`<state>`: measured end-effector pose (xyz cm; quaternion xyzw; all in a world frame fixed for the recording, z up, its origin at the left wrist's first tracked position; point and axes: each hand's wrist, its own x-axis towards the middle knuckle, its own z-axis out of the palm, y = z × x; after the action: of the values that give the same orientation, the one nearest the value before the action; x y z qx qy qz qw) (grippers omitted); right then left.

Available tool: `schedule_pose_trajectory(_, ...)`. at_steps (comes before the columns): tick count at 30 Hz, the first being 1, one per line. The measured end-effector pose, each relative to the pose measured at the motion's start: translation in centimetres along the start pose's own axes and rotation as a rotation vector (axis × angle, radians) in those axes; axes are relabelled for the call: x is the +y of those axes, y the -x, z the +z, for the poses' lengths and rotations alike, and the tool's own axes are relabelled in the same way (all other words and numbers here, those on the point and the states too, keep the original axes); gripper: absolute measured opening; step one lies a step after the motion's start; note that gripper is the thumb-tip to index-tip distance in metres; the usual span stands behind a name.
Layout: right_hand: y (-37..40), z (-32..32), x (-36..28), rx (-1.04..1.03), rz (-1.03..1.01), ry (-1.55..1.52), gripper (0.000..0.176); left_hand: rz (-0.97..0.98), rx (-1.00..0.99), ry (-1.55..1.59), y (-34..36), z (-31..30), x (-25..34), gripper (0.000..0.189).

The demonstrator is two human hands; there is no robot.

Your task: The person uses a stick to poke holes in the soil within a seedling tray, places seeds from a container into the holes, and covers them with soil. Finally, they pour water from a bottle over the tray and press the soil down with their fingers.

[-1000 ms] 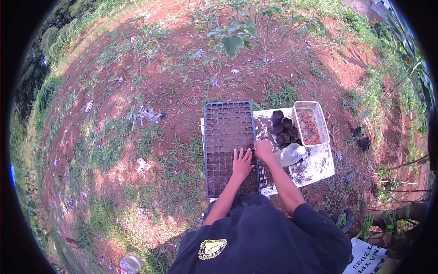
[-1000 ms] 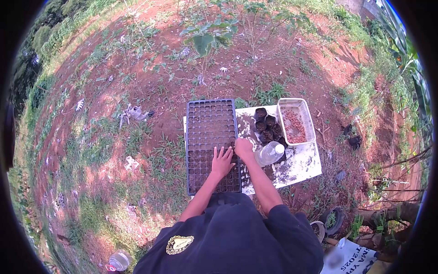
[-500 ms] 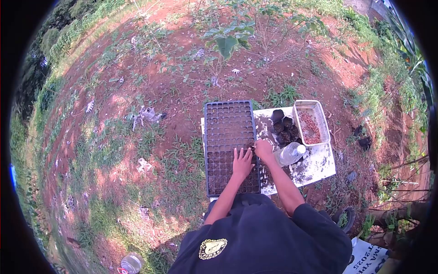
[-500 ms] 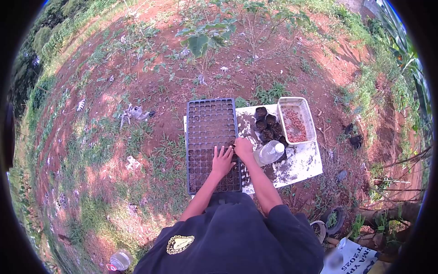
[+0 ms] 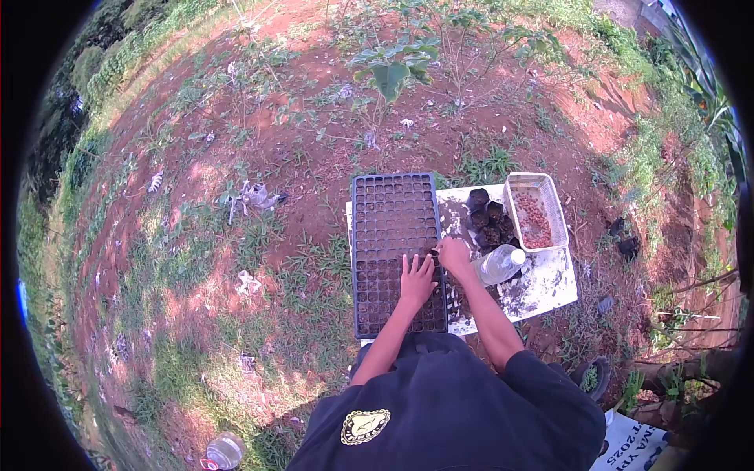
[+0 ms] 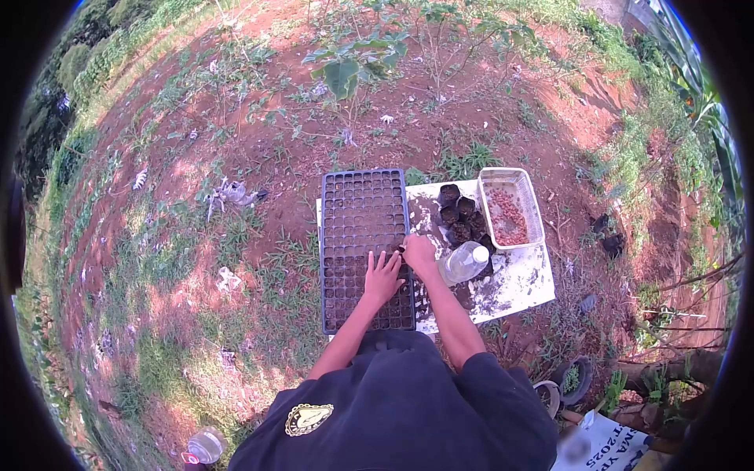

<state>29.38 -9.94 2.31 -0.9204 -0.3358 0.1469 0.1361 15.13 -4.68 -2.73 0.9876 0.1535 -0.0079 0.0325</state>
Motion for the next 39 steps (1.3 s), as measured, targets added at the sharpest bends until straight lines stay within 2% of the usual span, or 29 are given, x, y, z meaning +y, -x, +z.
schedule_pose_trajectory(2,0.4,-0.8,-0.4,0.029,0.007,-0.057,0.016,0.001,0.008,0.000,0.1,0.1,0.0,0.071)
schedule_pose_trajectory(5,0.1,0.1,-0.1,0.060,-0.004,0.017,0.016,0.007,0.018,-0.003,0.0,0.1,0.0,0.071)
schedule_pose_trajectory(11,-0.4,1.1,0.2,-0.001,-0.019,0.099,0.012,0.007,0.016,0.004,0.1,0.0,0.0,0.072)
schedule_pose_trajectory(13,-0.2,-0.1,-0.2,0.005,0.020,-0.021,0.013,0.005,0.027,0.003,0.1,0.1,0.0,0.072)
schedule_pose_trajectory(16,0.3,-0.8,-0.7,0.036,0.027,-0.037,0.014,0.009,0.045,0.007,0.1,0.2,0.0,0.073)
schedule_pose_trajectory(19,-0.2,1.1,0.0,-0.017,0.044,0.080,0.015,0.013,0.039,0.007,0.1,0.1,0.0,0.073)
schedule_pose_trajectory(23,-0.1,1.0,0.0,-0.023,0.042,0.078,0.015,0.006,0.018,0.012,0.1,-0.2,0.0,0.073)
schedule_pose_trajectory(28,0.3,-0.6,-0.4,0.042,0.082,-0.107,0.015,0.002,-0.005,0.009,0.1,-0.1,0.1,0.073)
schedule_pose_trajectory(34,0.2,1.2,-0.3,-0.012,0.097,0.027,0.015,0.000,-0.014,-0.002,-0.1,-0.2,0.0,0.073)
schedule_pose_trajectory(39,0.3,0.4,-0.1,0.061,0.075,-0.055,0.015,0.001,-0.014,0.010,0.0,-0.2,0.0,0.074)
